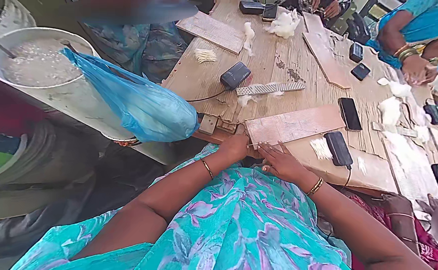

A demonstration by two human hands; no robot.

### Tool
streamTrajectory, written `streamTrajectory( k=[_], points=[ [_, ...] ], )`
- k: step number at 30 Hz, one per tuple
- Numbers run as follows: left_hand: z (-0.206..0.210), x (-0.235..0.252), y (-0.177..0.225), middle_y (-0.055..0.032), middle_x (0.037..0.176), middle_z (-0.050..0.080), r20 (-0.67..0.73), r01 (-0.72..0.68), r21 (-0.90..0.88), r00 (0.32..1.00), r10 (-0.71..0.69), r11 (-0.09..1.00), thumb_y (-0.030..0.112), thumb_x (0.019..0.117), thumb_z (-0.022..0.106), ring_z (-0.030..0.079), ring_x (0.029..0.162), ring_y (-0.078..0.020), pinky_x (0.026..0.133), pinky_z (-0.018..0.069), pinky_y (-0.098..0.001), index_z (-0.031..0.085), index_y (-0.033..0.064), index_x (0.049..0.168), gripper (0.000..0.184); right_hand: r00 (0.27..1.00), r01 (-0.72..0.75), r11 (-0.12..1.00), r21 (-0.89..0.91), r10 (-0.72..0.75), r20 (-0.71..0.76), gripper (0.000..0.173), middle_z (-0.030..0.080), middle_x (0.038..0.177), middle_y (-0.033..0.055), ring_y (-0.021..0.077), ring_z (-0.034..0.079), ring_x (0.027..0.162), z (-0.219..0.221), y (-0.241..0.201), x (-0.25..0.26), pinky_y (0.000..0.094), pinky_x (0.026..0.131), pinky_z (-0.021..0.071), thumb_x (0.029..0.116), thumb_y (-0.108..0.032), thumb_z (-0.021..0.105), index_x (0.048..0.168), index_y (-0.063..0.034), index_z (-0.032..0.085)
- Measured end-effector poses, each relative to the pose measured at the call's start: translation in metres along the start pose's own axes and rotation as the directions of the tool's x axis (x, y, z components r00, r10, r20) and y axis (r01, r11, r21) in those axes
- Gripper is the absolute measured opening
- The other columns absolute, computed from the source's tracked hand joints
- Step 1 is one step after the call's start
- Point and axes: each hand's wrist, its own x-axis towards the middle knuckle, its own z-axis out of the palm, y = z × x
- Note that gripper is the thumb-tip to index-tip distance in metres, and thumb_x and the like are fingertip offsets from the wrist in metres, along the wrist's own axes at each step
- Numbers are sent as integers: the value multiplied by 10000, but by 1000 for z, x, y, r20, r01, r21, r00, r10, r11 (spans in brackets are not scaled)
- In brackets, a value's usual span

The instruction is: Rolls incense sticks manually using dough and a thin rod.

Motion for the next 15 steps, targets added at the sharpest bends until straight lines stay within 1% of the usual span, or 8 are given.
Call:
streamTrajectory(
  k=[2, 3, 4, 6, 7, 9, 12, 15],
  points=[
    [1, -3, 0, -193, 1229, 663, -11, -18, 10, 1000, 18, 1000, 156, 1058, 537, 637, 1191, -365, 1000, 515, -570, 678, 17, 1204, 246, 988, 49, 999, 18, -46, -150, 643, 462, 1593, 75, 255, 376, 1510, 2, -4, -10, 711, 1205, 62, 1084, -533, 314, 1520, -97, 493],
    [-1, -6, 0, -190, 1243, 658, -18, -23, 7, 1000, 23, 1000, 150, 1060, 524, 632, 1204, -358, 1010, 511, -561, 679, 16, 1213, 255, 946, 88, 996, 9, -81, -315, 539, 631, 1430, 68, 268, 542, 1386, 8, -6, -13, 733, 1172, 155, 1080, -473, 389, 1367, -100, 652],
    [-2, -8, 1, -187, 1254, 656, -26, -29, 1, 999, 29, 1000, 144, 1061, 517, 629, 1212, -351, 1019, 506, -553, 681, 16, 1214, 259, 883, 112, 994, 7, -96, -459, 439, 735, 1236, 49, 256, 656, 1234, 12, -8, -15, 732, 1136, 234, 1069, -409, 451, 1199, -111, 746],
    [-4, -13, 5, -183, 1280, 654, -41, -39, -18, 998, 39, 999, 133, 1059, 509, 619, 1238, -341, 1046, 493, -545, 683, 16, 1223, 266, 764, 93, 995, 36, -49, -644, 316, 777, 1006, 30, 227, 720, 1034, 14, -12, -18, 679, 1097, 312, 1031, -307, 541, 1012, -127, 799],
    [-5, -16, 7, -186, 1274, 656, -53, -48, -29, 998, 46, 998, 126, 1058, 509, 619, 1236, -342, 1049, 489, -541, 684, 14, 1219, 262, 710, 60, 997, 48, -9, -704, 273, 776, 990, 38, 230, 719, 1006, 12, -14, -19, 651, 1083, 335, 1009, -268, 573, 999, -122, 804],
    [-5, -22, 11, -184, 1254, 660, -74, -69, -43, 995, 65, 997, 126, 1058, 518, 629, 1213, -338, 1044, 493, -535, 690, 15, 1214, 257, 651, -37, 998, 51, 63, -757, 237, 764, 1098, 71, 281, 696, 1075, 6, -17, -20, 635, 1045, 371, 986, -218, 602, 1076, -102, 788],
    [-4, -33, 19, -190, 1235, 674, -89, -118, -58, 990, 113, 991, 125, 1053, 543, 636, 1204, -345, 1045, 492, -543, 699, 6, 1197, 243, 673, -125, 990, 60, 129, -728, 267, 738, 1214, 77, 320, 649, 1203, -1, -18, -20, 652, 1031, 376, 972, -196, 640, 1197, -106, 753],
    [-4, -41, 24, -171, 1211, 685, -93, -132, -45, 987, 127, 990, 136, 1054, 534, 648, 1182, -317, 1037, 500, -528, 709, 22, 1184, 245, 702, -105, 991, 82, 132, -700, 245, 760, 1154, 60, 315, 651, 1209, -2, -20, -18, 677, 1052, 351, 974, -212, 661, 1173, -122, 770]
  ],
)
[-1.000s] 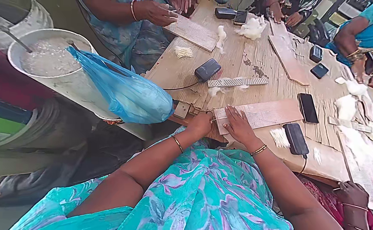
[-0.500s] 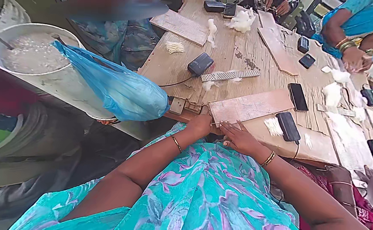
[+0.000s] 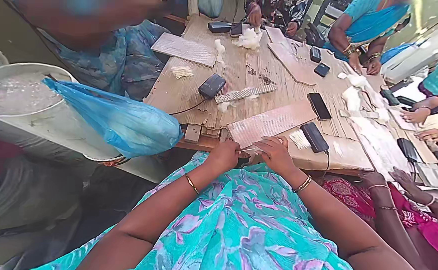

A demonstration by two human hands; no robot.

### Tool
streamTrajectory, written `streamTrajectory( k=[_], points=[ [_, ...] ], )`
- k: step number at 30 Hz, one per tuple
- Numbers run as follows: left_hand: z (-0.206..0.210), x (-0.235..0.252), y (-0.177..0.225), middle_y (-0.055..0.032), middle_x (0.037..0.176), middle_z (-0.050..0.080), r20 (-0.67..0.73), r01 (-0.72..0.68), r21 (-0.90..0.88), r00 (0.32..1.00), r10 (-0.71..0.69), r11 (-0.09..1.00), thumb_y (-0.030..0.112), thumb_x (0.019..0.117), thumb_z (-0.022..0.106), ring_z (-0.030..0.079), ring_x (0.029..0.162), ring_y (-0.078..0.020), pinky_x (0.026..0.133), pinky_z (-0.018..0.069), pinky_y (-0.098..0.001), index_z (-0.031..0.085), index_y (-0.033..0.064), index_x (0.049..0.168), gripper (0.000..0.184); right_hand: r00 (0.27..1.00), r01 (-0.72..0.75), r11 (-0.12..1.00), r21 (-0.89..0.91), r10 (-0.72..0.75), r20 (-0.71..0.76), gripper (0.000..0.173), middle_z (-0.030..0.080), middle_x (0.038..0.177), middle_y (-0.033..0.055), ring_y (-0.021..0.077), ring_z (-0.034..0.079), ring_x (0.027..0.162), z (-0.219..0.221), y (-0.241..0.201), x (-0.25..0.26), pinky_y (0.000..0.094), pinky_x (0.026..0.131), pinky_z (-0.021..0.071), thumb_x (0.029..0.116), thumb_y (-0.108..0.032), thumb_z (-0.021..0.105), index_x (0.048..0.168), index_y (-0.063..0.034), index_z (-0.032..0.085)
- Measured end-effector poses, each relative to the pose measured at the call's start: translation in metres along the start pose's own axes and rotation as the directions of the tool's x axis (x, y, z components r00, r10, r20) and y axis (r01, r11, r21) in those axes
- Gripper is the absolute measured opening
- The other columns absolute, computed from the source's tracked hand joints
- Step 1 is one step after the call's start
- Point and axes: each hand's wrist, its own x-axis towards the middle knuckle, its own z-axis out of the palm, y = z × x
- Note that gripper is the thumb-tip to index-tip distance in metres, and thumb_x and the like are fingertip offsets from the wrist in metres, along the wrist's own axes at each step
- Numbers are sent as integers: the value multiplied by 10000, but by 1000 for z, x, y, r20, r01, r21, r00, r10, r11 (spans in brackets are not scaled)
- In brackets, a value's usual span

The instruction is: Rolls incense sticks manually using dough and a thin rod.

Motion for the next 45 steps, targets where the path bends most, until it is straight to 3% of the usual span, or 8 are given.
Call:
streamTrajectory(
  k=[14, 18, 24, 27, 33, 39, 42, 45],
  points=[
    [2, -17, 18, -179, 1160, 695, 19, -148, 42, 989, 147, 988, 136, 1056, 515, 658, 1141, -300, 1038, 492, -468, 723, -6, 1147, 268, 984, -59, 997, 52, 67, -166, 180, 791, 932, -17, 210, 713, 1076, -11, 1, -41, 591, 1046, 380, 957, -156, 636, 951, -172, 815],
    [1, -16, 13, -186, 1150, 698, -26, -145, 48, 989, 146, 988, 120, 1054, 515, 663, 1124, -307, 1024, 498, -464, 722, -16, 1155, 267, 956, -200, 980, 7, 196, -218, 180, 792, 936, 9, 258, 711, 1070, -21, 31, -59, 599, 1017, 397, 952, -146, 634, 932, -150, 813],
    [0, -9, 5, -182, 1179, 695, -40, -99, -1, 994, 99, 995, 128, 1052, 528, 669, 1113, -288, 1019, 507, -446, 715, -13, 1180, 267, 718, -673, 740, -5, 652, -245, 187, 742, 1125, 156, 409, 621, 1176, -35, 90, -53, 667, 1008, 376, 999, -178, 646, 1088, -99, 790],
    [3, -7, 4, -180, 1166, 694, -23, -81, -2, 996, 81, 997, 149, 1053, 537, 665, 1115, -287, 1021, 503, -452, 717, -6, 1178, 268, 656, -748, 662, -58, 722, -222, 197, 701, 1163, 199, 454, 578, 1183, -33, 110, -43, 683, 990, 378, 1009, -200, 636, 1110, -120, 786],
    [5, -3, -1, -171, 1188, 686, 3, -51, 14, 999, 51, 999, 159, 1055, 535, 660, 1124, -278, 1027, 500, -443, 711, 1, 1179, 267, 595, -801, 595, -67, 780, -191, 202, 667, 1170, 234, 465, 554, 1184, -19, 128, -34, 684, 984, 372, 996, -195, 656, 1138, -128, 782],
    [5, -2, -1, -159, 1187, 693, -24, -47, -45, 999, 46, 998, 190, 1067, 528, 665, 1109, -250, 1019, 504, -411, 713, 8, 1190, 287, 548, -787, 600, 143, 787, -283, 218, 675, 1168, 238, 482, 563, 1176, -47, 110, -49, 697, 951, 391, 1016, -191, 621, 1137, -87, 769],
    [1, -7, 8, -143, 1156, 702, -86, -52, -129, 995, 41, 990, 200, 1067, 542, 670, 1065, -212, 988, 518, -385, 720, 20, 1173, 275, 591, -684, 664, 303, 748, -302, 177, 681, 1162, 232, 426, 591, 1165, -73, 87, -53, 616, 991, 433, 973, -91, 660, 1106, -34, 762],
    [-4, -11, 26, -122, 1059, 705, -175, -140, -173, 978, 109, 975, 180, 1056, 555, 667, 961, -180, 910, 537, -366, 736, 20, 1134, 253, 719, -511, 758, 407, 636, -281, 193, 686, 1174, 193, 312, 632, 1110, -95, 52, -55, 500, 936, 505, 955, -98, 693, 1126, -25, 745]
  ],
)
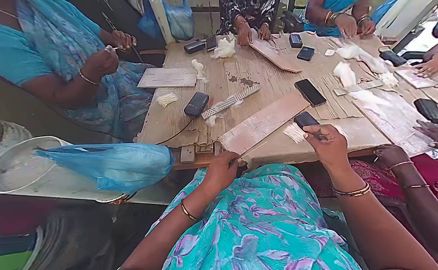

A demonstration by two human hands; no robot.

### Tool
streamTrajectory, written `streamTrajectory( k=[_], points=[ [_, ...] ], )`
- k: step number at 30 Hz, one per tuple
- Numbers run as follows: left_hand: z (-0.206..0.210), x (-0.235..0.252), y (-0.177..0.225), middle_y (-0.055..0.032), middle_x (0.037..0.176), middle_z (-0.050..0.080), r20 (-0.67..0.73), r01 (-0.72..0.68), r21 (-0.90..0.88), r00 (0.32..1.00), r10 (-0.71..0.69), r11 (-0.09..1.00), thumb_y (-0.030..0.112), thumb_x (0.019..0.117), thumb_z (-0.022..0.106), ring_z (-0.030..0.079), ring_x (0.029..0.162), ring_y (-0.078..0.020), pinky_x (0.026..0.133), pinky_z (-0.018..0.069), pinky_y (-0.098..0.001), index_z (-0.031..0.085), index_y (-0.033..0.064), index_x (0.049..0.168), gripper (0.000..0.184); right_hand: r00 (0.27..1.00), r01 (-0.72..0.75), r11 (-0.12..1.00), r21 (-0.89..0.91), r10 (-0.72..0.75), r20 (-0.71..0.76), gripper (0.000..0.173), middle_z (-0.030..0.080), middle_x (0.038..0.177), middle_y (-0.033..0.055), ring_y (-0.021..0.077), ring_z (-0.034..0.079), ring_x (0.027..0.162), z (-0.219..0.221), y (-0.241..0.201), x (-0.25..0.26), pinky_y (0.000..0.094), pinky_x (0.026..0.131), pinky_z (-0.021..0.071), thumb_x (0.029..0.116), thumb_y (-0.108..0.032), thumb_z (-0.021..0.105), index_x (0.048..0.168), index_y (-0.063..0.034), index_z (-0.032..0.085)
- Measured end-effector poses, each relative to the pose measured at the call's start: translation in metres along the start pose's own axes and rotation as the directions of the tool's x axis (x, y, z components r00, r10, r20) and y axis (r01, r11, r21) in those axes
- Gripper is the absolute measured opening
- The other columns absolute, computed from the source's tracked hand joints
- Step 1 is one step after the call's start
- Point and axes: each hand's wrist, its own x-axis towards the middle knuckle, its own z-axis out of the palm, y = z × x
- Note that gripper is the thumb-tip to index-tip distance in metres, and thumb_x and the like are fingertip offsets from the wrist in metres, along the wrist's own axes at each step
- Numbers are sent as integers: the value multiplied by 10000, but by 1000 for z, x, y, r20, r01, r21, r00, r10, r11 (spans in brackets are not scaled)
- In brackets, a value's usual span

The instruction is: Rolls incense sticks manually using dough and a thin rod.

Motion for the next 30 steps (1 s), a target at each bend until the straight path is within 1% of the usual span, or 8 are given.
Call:
streamTrajectory(
  k=[3, 6, 9, 14, 21, 26, 28, 30],
  points=[
    [0, 0, 23, -74, 979, 697, -57, -102, -38, 993, 100, 994, 175, 1039, 591, 655, 873, -124, 823, 546, -314, 749, 39, 1068, 211, 988, 113, 981, 158, -128, 87, 338, 691, 1224, 101, 176, 631, 1120, -7, -36, -13, 372, 942, 511, 950, -232, 697, 1244, -66, 707],
    [-4, -1, 49, -66, 967, 690, -50, -188, -55, 981, 185, 981, 165, 1023, 615, 652, 876, -126, 820, 548, -333, 750, 44, 1042, 182, 982, 99, 952, 291, -141, 128, 418, 705, 1198, 56, 124, 643, 1083, -14, -62, -19, 324, 925, 518, 936, -235, 703, 1319, -72, 663],
    [-8, 0, 76, -55, 947, 690, -44, -271, -53, 962, 269, 961, 156, 1012, 615, 659, 828, -117, 774, 566, -325, 746, 49, 1024, 169, 989, 87, 921, 381, -126, 78, 269, 716, 1025, -3, 42, 651, 874, -27, -81, -26, 227, 799, 549, 947, -150, 698, 1202, -66, 711],
    [-8, -8, 115, -13, 887, 670, -74, -420, -3, 905, 418, 908, 164, 1006, 612, 624, 766, -60, 711, 539, -251, 742, 64, 1007, 164, 979, 196, 922, 333, -164, -120, 98, 696, 918, -29, -15, 628, 796, -55, -93, -38, 162, 738, 531, 946, -88, 686, 1034, -64, 722],
    [-1, -23, 157, 15, 841, 654, -93, -506, -18, 860, 503, 862, 182, 998, 591, 611, 723, -10, 679, 528, -189, 732, 69, 964, 184, 945, 278, 882, 381, -179, -275, 77, 654, 961, -48, -23, 610, 866, -91, -93, -48, 159, 791, 520, 962, -66, 638, 1027, -63, 678],
    [4, -20, 174, 43, 868, 676, -91, -526, -104, 850, 519, 844, 207, 1009, 573, 623, 728, 24, 682, 534, -157, 726, 83, 997, 198, 880, 274, 784, 558, 30, -475, 73, 628, 939, -85, 9, 616, 866, -117, -81, -41, 210, 820, 533, 1024, -111, 558, 1020, -148, 620],
    [8, -23, 179, 65, 843, 666, -66, -472, -213, 880, 470, 855, 187, 1008, 568, 632, 701, 18, 660, 545, -155, 706, 88, 1004, 170, 886, 292, 727, 622, 39, -463, 114, 661, 925, -94, 17, 632, 865, -115, -81, -45, 237, 829, 542, 1034, -155, 546, 994, -164, 653],
    [16, -24, 185, 91, 782, 658, -54, -435, -318, 896, 442, 843, 178, 999, 565, 631, 656, 4, 624, 543, -161, 691, 112, 996, 142, 945, 252, 656, 711, -7, -328, 83, 680, 937, -72, 16, 634, 880, -109, -87, -55, 238, 849, 538, 992, -148, 611, 1013, -113, 684]
  ],
)
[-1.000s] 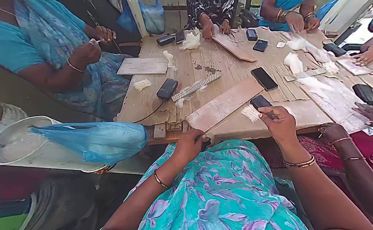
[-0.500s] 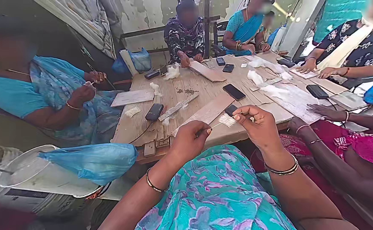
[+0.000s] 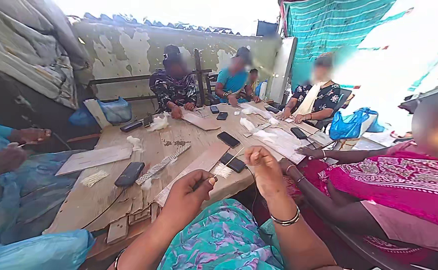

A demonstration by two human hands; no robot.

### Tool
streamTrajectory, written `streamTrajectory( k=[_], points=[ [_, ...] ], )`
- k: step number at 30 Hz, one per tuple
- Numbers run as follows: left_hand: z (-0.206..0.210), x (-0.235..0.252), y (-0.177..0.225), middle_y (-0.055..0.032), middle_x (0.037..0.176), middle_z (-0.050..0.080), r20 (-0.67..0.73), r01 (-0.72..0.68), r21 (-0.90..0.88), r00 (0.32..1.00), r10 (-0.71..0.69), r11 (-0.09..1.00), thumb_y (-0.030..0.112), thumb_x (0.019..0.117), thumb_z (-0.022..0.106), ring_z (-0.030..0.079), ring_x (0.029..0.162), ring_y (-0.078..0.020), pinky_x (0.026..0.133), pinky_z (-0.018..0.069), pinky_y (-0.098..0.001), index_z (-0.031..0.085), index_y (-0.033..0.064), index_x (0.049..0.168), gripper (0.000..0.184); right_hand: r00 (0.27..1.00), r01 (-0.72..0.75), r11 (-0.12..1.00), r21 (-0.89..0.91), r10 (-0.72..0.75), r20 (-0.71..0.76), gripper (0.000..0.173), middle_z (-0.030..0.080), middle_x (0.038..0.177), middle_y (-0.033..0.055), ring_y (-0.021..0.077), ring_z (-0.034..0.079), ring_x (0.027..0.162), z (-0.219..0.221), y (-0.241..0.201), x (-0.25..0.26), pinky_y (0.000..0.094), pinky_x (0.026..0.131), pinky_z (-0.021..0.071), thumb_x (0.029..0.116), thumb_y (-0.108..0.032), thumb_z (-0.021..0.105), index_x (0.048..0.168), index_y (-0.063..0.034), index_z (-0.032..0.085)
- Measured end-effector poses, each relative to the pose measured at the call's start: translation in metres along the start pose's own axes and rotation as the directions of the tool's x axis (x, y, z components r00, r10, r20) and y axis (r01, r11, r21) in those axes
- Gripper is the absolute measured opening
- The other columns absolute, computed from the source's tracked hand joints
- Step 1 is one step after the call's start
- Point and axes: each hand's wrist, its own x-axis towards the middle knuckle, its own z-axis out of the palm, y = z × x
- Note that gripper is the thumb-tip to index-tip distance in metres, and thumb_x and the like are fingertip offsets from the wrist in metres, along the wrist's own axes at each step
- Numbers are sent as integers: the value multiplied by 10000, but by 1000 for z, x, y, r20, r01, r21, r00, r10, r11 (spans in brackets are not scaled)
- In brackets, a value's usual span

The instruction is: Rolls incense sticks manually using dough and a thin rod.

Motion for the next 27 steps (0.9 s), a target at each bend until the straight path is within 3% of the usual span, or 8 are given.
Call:
streamTrajectory(
  k=[3, 7, 15, 25, 27],
  points=[
    [16, 1, -2, 108, 764, 655, -13, -14, -64, 1000, 13, 998, 194, 974, 570, 618, 629, 7, 589, 527, -153, 692, 142, 976, 132, 981, -151, 974, 167, 126, 150, 107, 690, 965, -14, 18, 640, 879, 16, -9, -19, 215, 847, 544, 937, -11, 659, 1040, -6, 685],
    [21, -5, -7, 105, 765, 647, -10, -37, -71, 999, 37, 997, 191, 978, 569, 613, 631, 7, 590, 527, -156, 688, 139, 965, 130, 981, -152, 969, 193, 125, 147, 78, 703, 941, 2, 13, 648, 862, 31, -7, -32, 197, 831, 548, 935, 38, 644, 989, 11, 695],
    [31, -7, 0, 112, 763, 646, -4, -68, -57, 998, 68, 996, 198, 974, 574, 606, 628, 24, 577, 510, -137, 694, 138, 974, 134, 997, -76, 972, 221, 77, 4, 93, 723, 897, -2, 12, 658, 851, 22, -12, -28, 188, 829, 546, 922, 52, 648, 927, -5, 721],
    [35, -12, 0, 110, 750, 641, 34, -34, -70, 999, 37, 997, 192, 978, 573, 599, 600, 26, 557, 513, -138, 696, 135, 975, 135, 984, -71, 976, 205, 102, -145, 149, 690, 790, 4, 39, 620, 711, 1, -24, -12, 205, 732, 540, 928, 64, 620, 856, -27, 713],
    [31, -13, -2, 105, 755, 645, 40, -19, -64, 999, 22, 998, 187, 976, 577, 603, 599, 20, 555, 517, -142, 694, 135, 967, 128, 982, -3, 990, 140, 30, -188, 156, 678, 781, -11, 39, 616, 702, -4, -25, -5, 209, 719, 544, 938, 45, 617, 864, -57, 709]
  ],
)
